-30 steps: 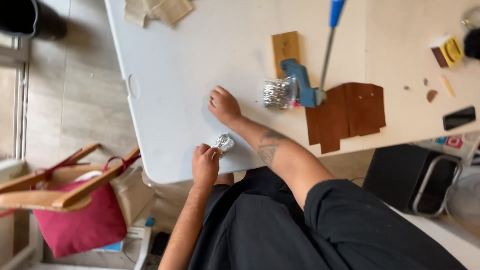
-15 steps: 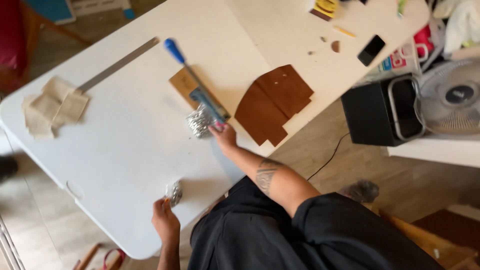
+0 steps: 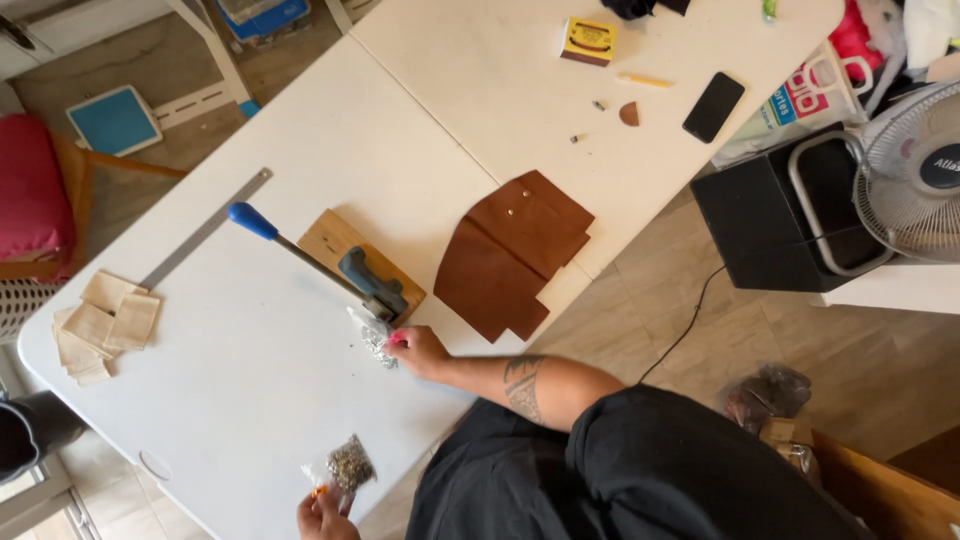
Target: Assembling leather products by folding pieces and using a hand press to attach hardware.
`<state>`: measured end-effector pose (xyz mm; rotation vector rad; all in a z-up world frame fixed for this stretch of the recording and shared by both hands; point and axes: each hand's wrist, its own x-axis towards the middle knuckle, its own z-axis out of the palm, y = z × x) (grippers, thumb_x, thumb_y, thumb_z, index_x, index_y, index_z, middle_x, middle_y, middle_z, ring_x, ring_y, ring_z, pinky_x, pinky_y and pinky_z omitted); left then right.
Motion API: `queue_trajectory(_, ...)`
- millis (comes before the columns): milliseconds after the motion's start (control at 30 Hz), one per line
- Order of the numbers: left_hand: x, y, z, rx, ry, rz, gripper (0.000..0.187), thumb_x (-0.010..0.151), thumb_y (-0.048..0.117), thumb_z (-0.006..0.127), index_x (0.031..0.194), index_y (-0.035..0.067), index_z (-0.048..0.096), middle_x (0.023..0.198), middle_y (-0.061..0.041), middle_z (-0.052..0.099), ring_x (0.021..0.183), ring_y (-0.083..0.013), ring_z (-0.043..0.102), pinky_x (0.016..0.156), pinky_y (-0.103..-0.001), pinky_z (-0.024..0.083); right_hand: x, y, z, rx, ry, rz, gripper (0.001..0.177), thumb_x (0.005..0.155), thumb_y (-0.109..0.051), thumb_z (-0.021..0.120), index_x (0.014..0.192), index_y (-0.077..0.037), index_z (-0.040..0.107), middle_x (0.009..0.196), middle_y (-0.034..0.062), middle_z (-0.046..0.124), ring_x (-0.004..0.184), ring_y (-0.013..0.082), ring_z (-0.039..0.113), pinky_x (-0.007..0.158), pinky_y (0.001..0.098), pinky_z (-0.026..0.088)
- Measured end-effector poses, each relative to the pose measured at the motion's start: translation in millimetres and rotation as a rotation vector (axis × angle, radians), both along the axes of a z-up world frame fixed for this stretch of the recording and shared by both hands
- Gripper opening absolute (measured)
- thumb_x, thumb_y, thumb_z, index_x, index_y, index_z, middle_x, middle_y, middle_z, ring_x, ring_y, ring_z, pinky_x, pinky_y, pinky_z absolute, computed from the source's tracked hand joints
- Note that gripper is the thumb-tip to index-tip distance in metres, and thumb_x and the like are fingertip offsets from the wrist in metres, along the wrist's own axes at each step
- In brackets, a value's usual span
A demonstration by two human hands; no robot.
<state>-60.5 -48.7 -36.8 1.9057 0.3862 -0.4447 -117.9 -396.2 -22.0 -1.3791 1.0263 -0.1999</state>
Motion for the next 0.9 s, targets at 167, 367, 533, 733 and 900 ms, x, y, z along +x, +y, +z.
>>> queue_trajectory(167,-34,-29,28,-0.072,-0.065,0.018,0.014,0.112,0.008,0.056,0.116,-0.005,0.053,0.117,-0.028,0.066,0.107,-0.0351,0.070,0.081,-0.045,0.064,-41,-15,37,-0.166,0.009,0.632,0.018,0.095,-0.022,0.066,0.087,-0.010,0.076,0.090,0.0059,0.080,0.064,0.0155,0.069,0.057,0.0325,0.051)
queue_trajectory(367,-44,-41,30,0.242,-0.245,-0.490,0.017,0.106,0.016,0.061,0.116,0.002,0.066,0.103,-0.015,0.068,0.096,-0.0248,0.060,0.088,-0.039,0.048,-111,-2,103,-0.562,-0.041,1.305,0.014,0.087,-0.033,0.070,0.093,-0.023,0.078,0.094,0.0036,0.075,0.089,0.0270,0.072,0.073,0.0473,0.056)
queue_trajectory(533,-79,-134,129,0.200,-0.064,-0.860,0.021,0.102,0.025,0.057,0.106,0.010,0.070,0.097,-0.009,0.076,0.092,-0.0238,0.068,0.085,-0.037,0.050,-172,-1,225,-0.484,0.116,1.184,0.020,0.094,-0.032,0.064,0.085,-0.022,0.079,0.160,-0.0032,0.030,0.091,0.0259,0.071,0.082,0.0579,0.045)
queue_trajectory(733,-130,-161,152,-0.021,-0.173,-1.317,0.015,0.100,0.022,0.056,0.100,0.010,0.066,0.085,-0.006,0.075,0.074,-0.0209,0.067,0.075,-0.035,0.050,-256,8,217,-0.456,-0.016,0.911,0.019,0.092,-0.026,0.073,0.077,-0.014,0.075,0.162,0.0066,0.038,0.095,0.0168,0.063,0.116,0.0671,0.016)
queue_trajectory(900,-169,-211,180,-0.010,-0.185,-1.437,0.018,0.099,0.025,0.058,0.097,0.009,0.067,0.083,-0.007,0.075,0.075,-0.0244,0.071,0.072,-0.037,0.049,-321,-11,155,-0.475,-0.027,0.702,0.008,0.092,-0.026,0.072,0.093,-0.021,0.077,0.142,0.0090,0.062,0.111,0.0260,0.071,0.092,0.0384,0.050)
